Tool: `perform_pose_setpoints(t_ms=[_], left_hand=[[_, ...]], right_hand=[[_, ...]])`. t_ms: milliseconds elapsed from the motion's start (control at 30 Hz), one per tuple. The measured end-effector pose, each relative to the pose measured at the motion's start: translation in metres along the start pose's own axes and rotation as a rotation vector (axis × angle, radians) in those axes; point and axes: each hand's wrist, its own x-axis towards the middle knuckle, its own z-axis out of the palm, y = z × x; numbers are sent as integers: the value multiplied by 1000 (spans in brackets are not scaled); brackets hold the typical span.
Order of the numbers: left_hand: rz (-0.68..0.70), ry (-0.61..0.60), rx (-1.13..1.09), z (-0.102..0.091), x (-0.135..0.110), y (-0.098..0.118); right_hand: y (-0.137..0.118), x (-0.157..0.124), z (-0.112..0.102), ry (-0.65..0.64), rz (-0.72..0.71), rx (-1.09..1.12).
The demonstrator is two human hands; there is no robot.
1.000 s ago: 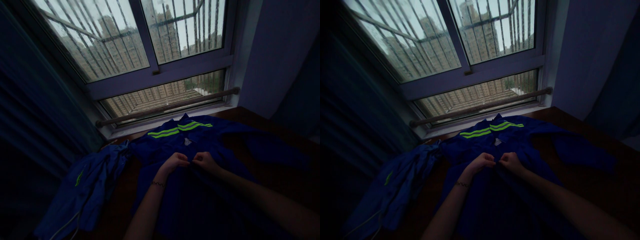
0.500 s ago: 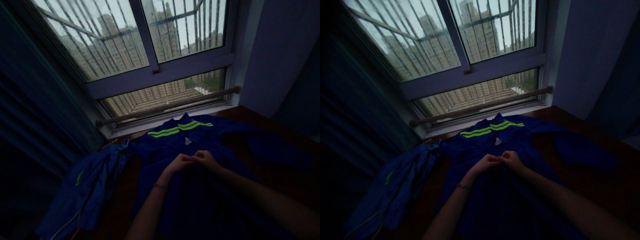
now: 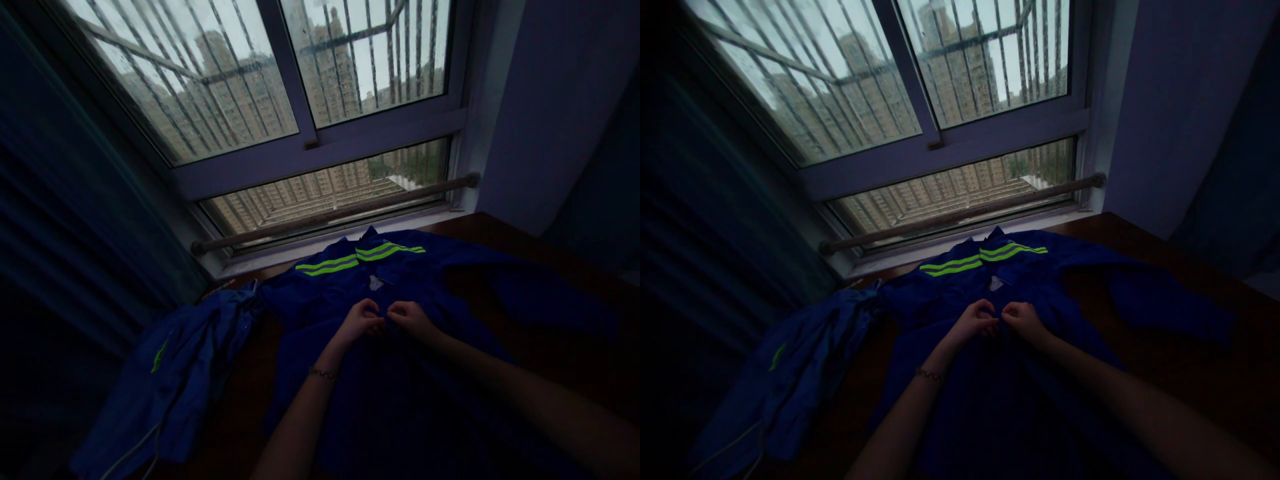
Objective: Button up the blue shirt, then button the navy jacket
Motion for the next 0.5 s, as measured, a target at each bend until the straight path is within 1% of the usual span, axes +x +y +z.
perform_pose_setpoints(t_ms=[133, 233, 333, 433, 500], left_hand=[[-2, -22, 26, 2, -1, 2], [-2, -43, 14, 1, -3, 3], [7, -38, 11, 0, -3, 3], [28, -32, 47, 1, -2, 4], [34, -40, 71, 2, -2, 4]], right_hand=[[1, 1, 0, -1, -11, 90], [0, 2, 0, -12, 23, 182], [-1, 3, -1, 12, 68, 247], [-3, 2, -2, 3, 80, 264], [-3, 1, -2, -15, 47, 230]])
